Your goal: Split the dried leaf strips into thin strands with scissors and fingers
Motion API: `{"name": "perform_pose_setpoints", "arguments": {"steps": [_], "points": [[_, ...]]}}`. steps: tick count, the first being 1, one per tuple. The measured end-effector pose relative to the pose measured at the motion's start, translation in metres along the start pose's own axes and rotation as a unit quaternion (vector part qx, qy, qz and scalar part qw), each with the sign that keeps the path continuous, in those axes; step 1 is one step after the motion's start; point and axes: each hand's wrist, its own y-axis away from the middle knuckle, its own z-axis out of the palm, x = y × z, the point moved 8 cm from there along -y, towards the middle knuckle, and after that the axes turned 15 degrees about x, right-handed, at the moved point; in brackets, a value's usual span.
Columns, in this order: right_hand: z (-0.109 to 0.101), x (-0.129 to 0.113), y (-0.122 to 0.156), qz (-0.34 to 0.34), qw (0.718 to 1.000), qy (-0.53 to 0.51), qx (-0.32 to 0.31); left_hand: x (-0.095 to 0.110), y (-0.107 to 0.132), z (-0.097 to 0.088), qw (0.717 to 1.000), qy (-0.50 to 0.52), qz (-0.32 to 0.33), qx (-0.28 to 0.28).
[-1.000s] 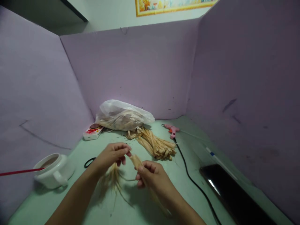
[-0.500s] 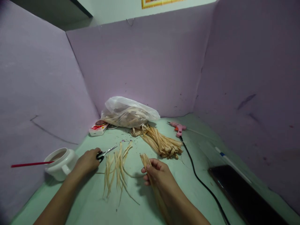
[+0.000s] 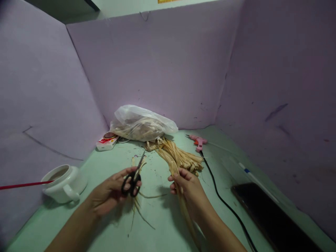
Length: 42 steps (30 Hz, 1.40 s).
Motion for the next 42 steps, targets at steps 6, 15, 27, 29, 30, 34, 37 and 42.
{"name": "perform_pose_setpoints", "arguments": {"steps": [6,15,27,29,30,34,37,42], "points": [[-0.005,0.003,-0.008,-0.012,1.0,-0.008,0.011,-0.045,-0.025,0.013,0.98,0.159,-0.094,0.071],[0.006,0.009,0.001,0.004,1.0,0.01,-0.017,0.011,-0.028,-0.062,0.972,0.003,0.052,0.231],[0.009,0.003,0.002,-0.069,0.99,0.114,-0.053,-0.003,0.011,0.022,0.953,-0.249,0.164,0.046],[0.011,0.001,0.003,-0.084,0.989,0.105,-0.063,0.004,0.023,0.032,0.923,-0.314,0.222,0.024],[0.013,0.0,0.004,-0.095,0.988,0.104,-0.069,0.006,0.027,0.035,0.909,-0.342,0.239,0.018],[0.017,-0.003,0.007,-0.134,0.978,0.132,-0.095,0.005,0.036,0.044,0.881,-0.406,0.241,-0.004],[0.021,0.0,0.012,-0.155,0.967,0.162,-0.123,0.004,0.039,0.049,0.876,-0.412,0.249,-0.022],[0.03,0.007,0.022,-0.178,0.948,0.193,-0.179,0.001,0.038,0.05,0.883,-0.398,0.248,-0.027]]}}
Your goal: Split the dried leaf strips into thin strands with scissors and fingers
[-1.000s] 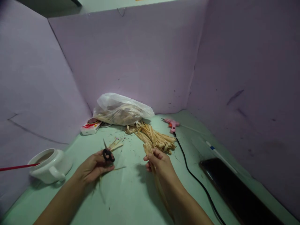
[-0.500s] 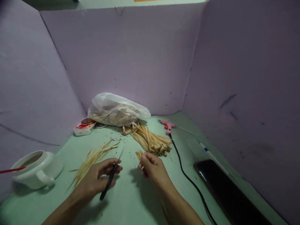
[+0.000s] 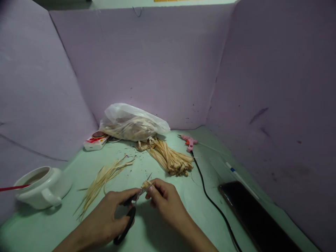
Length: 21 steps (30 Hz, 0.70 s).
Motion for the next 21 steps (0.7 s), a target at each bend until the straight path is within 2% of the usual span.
{"name": "perform_pose_setpoints", "arguments": {"steps": [5,11,15,18,21], "points": [[0.004,-0.001,0.004,-0.02,0.999,0.035,-0.009,0.009,0.001,-0.005,1.0,-0.008,0.002,-0.014],[0.007,-0.005,0.006,-0.004,1.0,0.0,-0.006,0.026,0.003,-0.003,0.998,-0.017,0.008,-0.062],[0.005,0.004,0.006,0.036,0.999,0.008,0.001,0.014,0.002,-0.002,0.998,-0.038,0.031,-0.035],[0.002,0.005,0.004,0.025,0.999,0.019,0.008,0.003,0.002,0.0,0.997,-0.059,0.032,-0.031],[0.0,0.002,0.003,0.008,1.0,0.016,0.007,0.004,0.003,0.001,0.997,-0.059,0.038,-0.04]]}}
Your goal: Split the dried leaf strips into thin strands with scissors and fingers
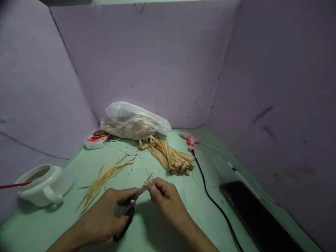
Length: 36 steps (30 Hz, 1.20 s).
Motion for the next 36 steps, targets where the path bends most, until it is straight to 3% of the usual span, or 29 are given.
{"name": "perform_pose_setpoints", "arguments": {"steps": [7,20,25,27,29,32,36], "points": [[0.003,-0.007,0.002,-0.048,0.998,0.032,-0.012,0.003,-0.001,0.002,1.0,0.009,-0.007,-0.013],[-0.003,-0.006,-0.001,-0.055,0.993,0.102,-0.019,-0.006,0.002,0.02,0.983,0.161,-0.06,-0.067],[-0.008,0.0,-0.006,-0.034,0.994,0.099,0.004,-0.016,0.002,0.021,0.982,0.137,-0.088,-0.093],[-0.019,0.004,-0.01,-0.009,0.994,0.09,0.056,-0.02,-0.001,0.009,0.996,0.049,-0.06,-0.053],[-0.032,0.008,-0.014,0.021,0.991,0.074,0.109,-0.028,-0.007,-0.011,0.996,-0.074,-0.044,0.03],[-0.045,0.008,-0.017,0.045,0.987,0.048,0.148,-0.043,-0.011,-0.037,0.963,-0.229,-0.065,0.129],[-0.047,0.004,-0.02,0.022,0.987,0.068,0.144,-0.057,-0.021,-0.044,0.931,-0.32,-0.06,0.165]]}}
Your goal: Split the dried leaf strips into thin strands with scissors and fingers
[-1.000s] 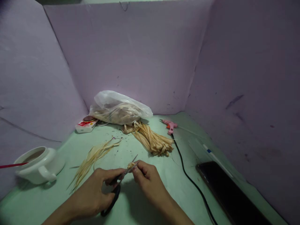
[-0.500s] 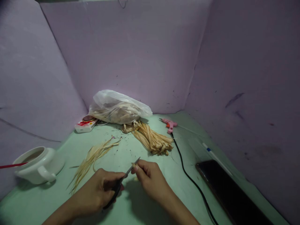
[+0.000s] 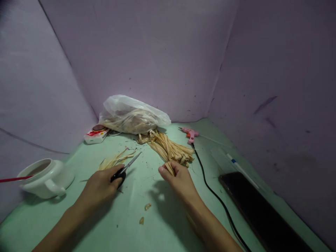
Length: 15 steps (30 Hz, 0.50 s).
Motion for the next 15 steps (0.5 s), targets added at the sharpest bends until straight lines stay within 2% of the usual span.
{"name": "perform_pose_setpoints", "arguments": {"steps": [4,9,12,15], "points": [[0.0,0.002,-0.002,-0.016,0.999,0.034,0.014,0.005,-0.015,0.017,0.997,-0.067,0.045,0.009],[-0.004,-0.003,-0.004,-0.042,0.998,0.038,0.028,0.014,-0.029,0.041,0.99,-0.11,0.085,-0.037],[-0.007,-0.006,-0.004,-0.047,0.998,0.035,0.032,0.02,-0.034,0.043,0.988,-0.111,0.099,-0.038],[-0.008,-0.008,-0.003,-0.05,0.998,0.031,0.034,0.025,-0.037,0.038,0.986,-0.126,0.103,-0.02]]}}
